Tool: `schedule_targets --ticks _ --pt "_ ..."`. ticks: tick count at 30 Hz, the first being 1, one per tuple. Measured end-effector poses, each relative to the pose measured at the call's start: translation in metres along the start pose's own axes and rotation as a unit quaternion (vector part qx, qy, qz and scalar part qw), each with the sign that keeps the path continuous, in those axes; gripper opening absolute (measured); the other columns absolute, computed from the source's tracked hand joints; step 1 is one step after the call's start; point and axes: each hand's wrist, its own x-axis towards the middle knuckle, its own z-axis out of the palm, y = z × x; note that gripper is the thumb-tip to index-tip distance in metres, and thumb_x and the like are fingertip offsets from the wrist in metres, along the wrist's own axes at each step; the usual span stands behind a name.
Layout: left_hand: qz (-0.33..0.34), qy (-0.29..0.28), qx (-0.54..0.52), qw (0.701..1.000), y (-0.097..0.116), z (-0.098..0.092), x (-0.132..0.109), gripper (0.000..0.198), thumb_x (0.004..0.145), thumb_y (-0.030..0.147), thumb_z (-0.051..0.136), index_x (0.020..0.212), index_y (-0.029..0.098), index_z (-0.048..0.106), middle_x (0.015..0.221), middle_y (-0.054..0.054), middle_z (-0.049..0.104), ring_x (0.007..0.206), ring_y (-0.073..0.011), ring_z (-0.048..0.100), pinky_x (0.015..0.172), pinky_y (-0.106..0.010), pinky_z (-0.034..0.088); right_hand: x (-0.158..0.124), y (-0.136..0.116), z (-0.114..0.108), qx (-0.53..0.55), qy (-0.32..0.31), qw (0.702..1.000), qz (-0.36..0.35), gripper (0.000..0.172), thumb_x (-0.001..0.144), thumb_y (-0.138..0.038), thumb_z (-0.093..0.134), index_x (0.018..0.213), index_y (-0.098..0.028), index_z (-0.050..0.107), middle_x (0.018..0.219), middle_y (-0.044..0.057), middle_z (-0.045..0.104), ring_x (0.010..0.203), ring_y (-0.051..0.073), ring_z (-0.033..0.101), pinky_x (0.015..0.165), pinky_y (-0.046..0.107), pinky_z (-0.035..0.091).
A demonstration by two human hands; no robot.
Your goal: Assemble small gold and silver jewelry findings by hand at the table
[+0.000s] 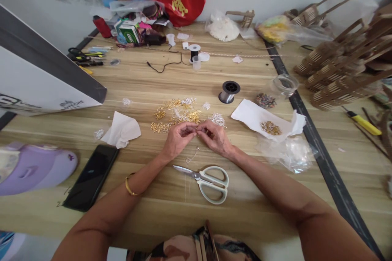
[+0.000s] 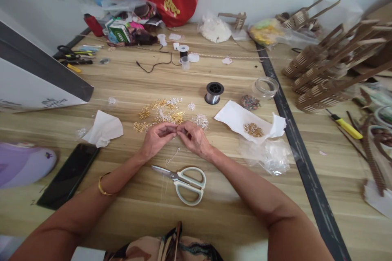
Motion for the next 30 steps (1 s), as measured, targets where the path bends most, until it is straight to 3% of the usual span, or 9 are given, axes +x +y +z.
schedule_targets --ticks 17,30 --pt "-0.043 0.011 -0.034 0.998 0.0047 -0.0013 0.0013 0.028 0.068 0.024 0.073 0.094 0.015 0.070 0.080 -0.005 0.070 0.074 -0.0146 0.065 0.072 -0.025 0.052 -0.0005 0.0025 0.0011 0.030 0.005 0.999 0.037 0.014 0.091 -0.030 0.052 0.089 -0.017 0.059 0.074 0.002 0.056 0.063 0.011 0.050 0.056 0.024 0.041" --pt "0.001 0.006 -0.002 1.000 0.0001 -0.0015 0.0003 0.029 0.071 0.019 0.069 0.099 0.014 0.068 0.083 -0.005 0.070 0.077 -0.0144 0.065 0.075 -0.025 0.052 0.0000 0.0015 -0.0005 0.028 -0.004 0.999 0.016 0.014 0.090 -0.030 0.055 0.094 -0.018 0.061 0.078 0.003 0.059 0.065 0.012 0.052 0.058 0.025 0.042"
